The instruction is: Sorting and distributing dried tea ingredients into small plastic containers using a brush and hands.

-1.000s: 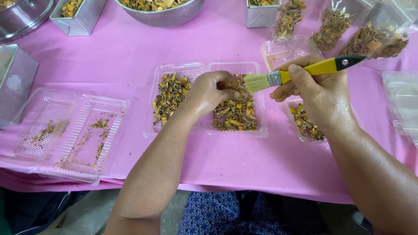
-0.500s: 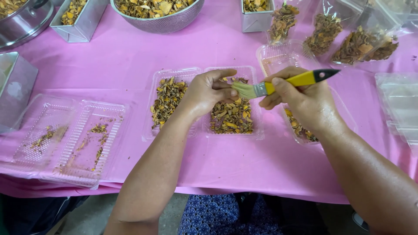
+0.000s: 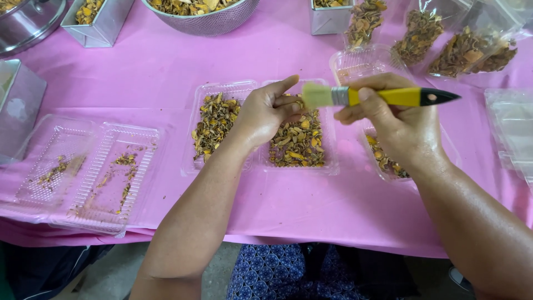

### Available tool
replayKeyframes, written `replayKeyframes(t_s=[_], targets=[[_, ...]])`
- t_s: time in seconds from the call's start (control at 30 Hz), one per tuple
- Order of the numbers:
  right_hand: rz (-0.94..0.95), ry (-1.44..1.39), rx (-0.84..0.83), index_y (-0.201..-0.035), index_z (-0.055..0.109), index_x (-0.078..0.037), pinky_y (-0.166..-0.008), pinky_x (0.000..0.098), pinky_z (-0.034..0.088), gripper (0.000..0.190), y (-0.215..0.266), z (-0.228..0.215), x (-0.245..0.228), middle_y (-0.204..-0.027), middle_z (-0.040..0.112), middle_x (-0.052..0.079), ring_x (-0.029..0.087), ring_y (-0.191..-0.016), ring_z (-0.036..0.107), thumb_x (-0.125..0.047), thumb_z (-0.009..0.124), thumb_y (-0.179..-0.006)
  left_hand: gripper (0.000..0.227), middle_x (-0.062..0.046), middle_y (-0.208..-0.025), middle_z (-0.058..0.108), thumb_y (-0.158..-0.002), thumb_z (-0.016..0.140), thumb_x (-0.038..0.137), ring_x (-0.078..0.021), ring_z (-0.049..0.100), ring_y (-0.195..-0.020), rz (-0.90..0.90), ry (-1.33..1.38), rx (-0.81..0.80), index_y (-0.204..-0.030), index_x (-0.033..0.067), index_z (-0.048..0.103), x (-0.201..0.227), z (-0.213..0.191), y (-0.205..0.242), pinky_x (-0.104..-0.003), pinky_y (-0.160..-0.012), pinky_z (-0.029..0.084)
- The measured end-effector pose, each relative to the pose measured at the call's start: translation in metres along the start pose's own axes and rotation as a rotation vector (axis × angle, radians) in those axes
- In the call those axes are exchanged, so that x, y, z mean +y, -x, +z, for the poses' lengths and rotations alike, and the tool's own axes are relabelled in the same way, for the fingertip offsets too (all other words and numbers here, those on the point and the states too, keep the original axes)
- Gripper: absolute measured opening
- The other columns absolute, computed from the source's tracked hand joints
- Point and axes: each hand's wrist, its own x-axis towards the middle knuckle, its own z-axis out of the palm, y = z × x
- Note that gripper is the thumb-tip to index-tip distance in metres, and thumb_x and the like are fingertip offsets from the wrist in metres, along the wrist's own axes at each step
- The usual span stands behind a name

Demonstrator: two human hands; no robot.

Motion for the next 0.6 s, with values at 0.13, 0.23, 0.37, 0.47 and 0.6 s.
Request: replayKeyframes(t_s=[0.13, 0.23, 0.37, 0.47, 0.6], targets=[[0.188, 0.058, -0.064, -0.118, 0.061, 0.006, -0.072, 0.0351, 0.069, 0.019, -0.003, -0.001, 0.002, -0.091, 0.076, 0.022, 0.029, -0.080, 0.081, -0.002, 0.048, -0.108, 0.060, -0.013, -0.095, 0.063, -0.089, 0.066, -0.013, -0.0235, 0.071, -0.087, 0.060, 0.069, -0.009, -0.145, 0.0057, 0.055, -0.026, -0.008, -0.019, -0.038, -0.085, 0.070], [0.315, 0.110, -0.053, -0.111, 0.069, 0.005, -0.066, 0.0297, 0.066, 0.017, -0.001, -0.001, 0.001, -0.078, 0.076, 0.020, 0.024, -0.066, 0.078, -0.002, 0.056, -0.103, 0.061, -0.027, -0.125, 0.070, -0.091, 0.059, -0.014, -0.0251, 0.073, -0.098, 0.013, 0.050, -0.002, -0.148, 0.0070, 0.050, -0.017, -0.006, -0.011, -0.038, -0.085, 0.068], [0.035, -0.012, -0.037, -0.121, 0.059, 0.012, -0.073, 0.0382, 0.069, 0.020, -0.002, -0.005, 0.003, -0.098, 0.072, 0.029, 0.035, -0.081, 0.079, -0.002, 0.051, -0.111, 0.070, -0.025, -0.123, 0.071, -0.087, 0.066, -0.009, -0.0265, 0.075, -0.102, 0.033, -0.051, -0.017, -0.151, 0.0079, 0.046, 0.000, -0.004, 0.000, -0.036, -0.098, 0.064], [0.213, 0.066, -0.107, -0.114, 0.067, 0.007, -0.067, 0.0338, 0.067, 0.018, -0.004, -0.008, 0.003, -0.089, 0.075, 0.022, 0.029, -0.074, 0.079, -0.005, 0.055, -0.106, 0.070, -0.023, -0.118, 0.073, -0.086, 0.068, -0.007, -0.0240, 0.075, -0.099, 0.022, -0.019, 0.000, -0.151, 0.0069, 0.046, 0.002, -0.004, 0.000, -0.035, -0.101, 0.061], [0.325, 0.089, 0.050, -0.111, 0.069, 0.007, -0.062, 0.0324, 0.067, 0.014, -0.009, -0.016, -0.008, -0.081, 0.073, 0.023, 0.027, -0.064, 0.076, 0.002, 0.056, -0.108, 0.058, -0.018, -0.110, 0.078, -0.089, 0.069, -0.005, -0.0236, 0.079, -0.100, 0.122, -0.105, -0.052, -0.144, 0.0033, 0.053, 0.012, -0.006, 0.008, -0.034, -0.101, 0.062]])
